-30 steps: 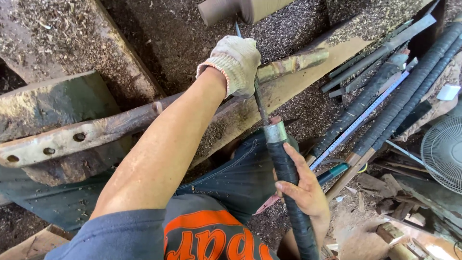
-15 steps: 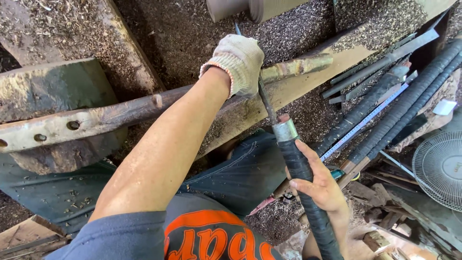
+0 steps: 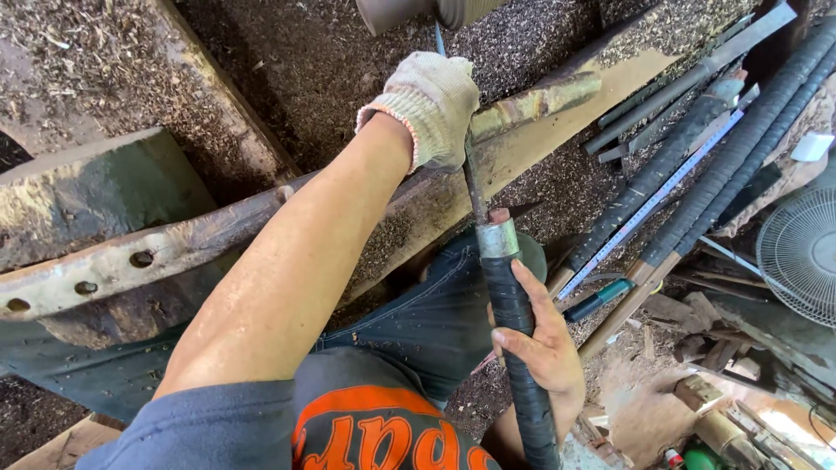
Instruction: Using a lathe and chisels to turn and shape a wooden object.
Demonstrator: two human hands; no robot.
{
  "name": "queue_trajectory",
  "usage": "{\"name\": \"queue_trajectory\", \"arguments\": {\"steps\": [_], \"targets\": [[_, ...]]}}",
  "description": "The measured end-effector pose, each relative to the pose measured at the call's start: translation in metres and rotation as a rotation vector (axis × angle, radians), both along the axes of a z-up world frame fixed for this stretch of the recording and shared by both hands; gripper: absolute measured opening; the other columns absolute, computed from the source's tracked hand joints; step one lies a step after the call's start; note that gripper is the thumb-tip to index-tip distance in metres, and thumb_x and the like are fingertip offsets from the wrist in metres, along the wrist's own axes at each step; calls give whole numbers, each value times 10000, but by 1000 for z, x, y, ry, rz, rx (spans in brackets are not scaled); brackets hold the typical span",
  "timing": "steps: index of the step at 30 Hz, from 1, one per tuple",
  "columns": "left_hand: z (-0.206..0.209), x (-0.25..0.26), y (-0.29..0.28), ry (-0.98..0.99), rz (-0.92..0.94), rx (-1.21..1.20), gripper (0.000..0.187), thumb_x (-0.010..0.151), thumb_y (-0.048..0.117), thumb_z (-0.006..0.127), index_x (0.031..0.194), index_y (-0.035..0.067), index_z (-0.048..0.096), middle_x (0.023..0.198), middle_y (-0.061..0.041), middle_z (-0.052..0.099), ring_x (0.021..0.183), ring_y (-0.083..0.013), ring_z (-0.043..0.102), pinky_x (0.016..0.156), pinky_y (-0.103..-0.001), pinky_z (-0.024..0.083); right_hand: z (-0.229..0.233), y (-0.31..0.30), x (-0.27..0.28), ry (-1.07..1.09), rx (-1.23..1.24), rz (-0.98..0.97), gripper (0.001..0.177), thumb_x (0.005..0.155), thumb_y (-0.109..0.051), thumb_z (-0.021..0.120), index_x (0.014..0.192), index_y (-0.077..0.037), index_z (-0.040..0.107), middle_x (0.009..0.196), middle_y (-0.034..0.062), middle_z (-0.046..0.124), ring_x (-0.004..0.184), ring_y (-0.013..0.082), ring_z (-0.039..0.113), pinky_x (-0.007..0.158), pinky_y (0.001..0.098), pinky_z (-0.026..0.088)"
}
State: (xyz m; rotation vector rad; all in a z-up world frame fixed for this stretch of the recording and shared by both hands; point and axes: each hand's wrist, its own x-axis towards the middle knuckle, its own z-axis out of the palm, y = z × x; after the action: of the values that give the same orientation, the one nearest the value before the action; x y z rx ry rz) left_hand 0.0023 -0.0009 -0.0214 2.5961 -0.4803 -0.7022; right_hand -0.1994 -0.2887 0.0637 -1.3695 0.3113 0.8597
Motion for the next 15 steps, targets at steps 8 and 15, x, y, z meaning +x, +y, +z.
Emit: {"name": "queue_trajectory", "arguments": {"steps": [8,15], "targets": [[9,-1,0,30,42,24,324,663,347,851,903,133,811,932,-167,730,852,-354,731,755,-435,583,2,-15,18,-11,-55,104,923,827,13,761,1620,-111,306,1029,126,634,773,153,624,669,283,541],[10,-5,-2,73,101,56,314,689,353,840,905,126,811,934,-160,729,855,-342,731,763,-432,583,4,-34,43,10,-70,221,922,819,15,755,1616,-105,308,1059,103,617,807,138,606,699,277,529]]}}
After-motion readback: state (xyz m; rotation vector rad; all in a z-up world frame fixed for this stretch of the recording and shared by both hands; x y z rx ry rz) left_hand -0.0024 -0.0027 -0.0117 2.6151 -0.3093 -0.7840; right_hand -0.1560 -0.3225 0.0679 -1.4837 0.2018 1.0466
